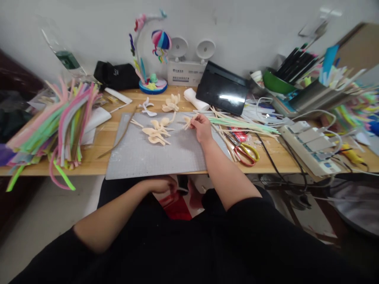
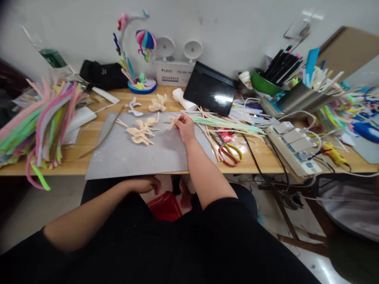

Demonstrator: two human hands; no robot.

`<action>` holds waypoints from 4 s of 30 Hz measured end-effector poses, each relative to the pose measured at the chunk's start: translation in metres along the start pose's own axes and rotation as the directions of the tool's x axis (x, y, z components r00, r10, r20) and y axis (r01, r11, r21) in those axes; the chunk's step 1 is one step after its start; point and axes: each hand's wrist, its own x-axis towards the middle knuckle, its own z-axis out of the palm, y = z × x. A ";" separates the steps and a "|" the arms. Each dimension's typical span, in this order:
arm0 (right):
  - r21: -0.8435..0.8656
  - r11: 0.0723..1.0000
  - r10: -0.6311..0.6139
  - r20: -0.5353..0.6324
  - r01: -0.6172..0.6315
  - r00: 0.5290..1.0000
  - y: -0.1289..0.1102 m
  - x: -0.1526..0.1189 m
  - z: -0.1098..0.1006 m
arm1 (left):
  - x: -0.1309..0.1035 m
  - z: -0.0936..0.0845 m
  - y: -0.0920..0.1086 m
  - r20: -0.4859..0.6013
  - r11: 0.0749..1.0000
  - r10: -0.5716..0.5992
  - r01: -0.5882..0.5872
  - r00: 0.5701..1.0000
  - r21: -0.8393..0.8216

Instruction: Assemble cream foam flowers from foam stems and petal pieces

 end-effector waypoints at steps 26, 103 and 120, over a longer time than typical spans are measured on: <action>-0.023 0.994 0.111 0.416 -0.112 0.903 -0.035 0.005 0.034 | 0.022 -0.153 0.010 -0.892 0.858 0.003 -0.459 0.453 -0.230; -0.442 0.834 -0.181 0.343 0.329 0.921 -0.041 0.007 0.025 | 0.010 -0.161 0.010 -0.880 0.922 -0.036 -0.325 0.474 -0.213; -0.366 0.928 0.199 0.335 -0.067 0.921 -0.059 0.034 -0.035 | 0.004 -0.186 -0.025 -0.986 0.990 0.019 0.134 0.163 0.041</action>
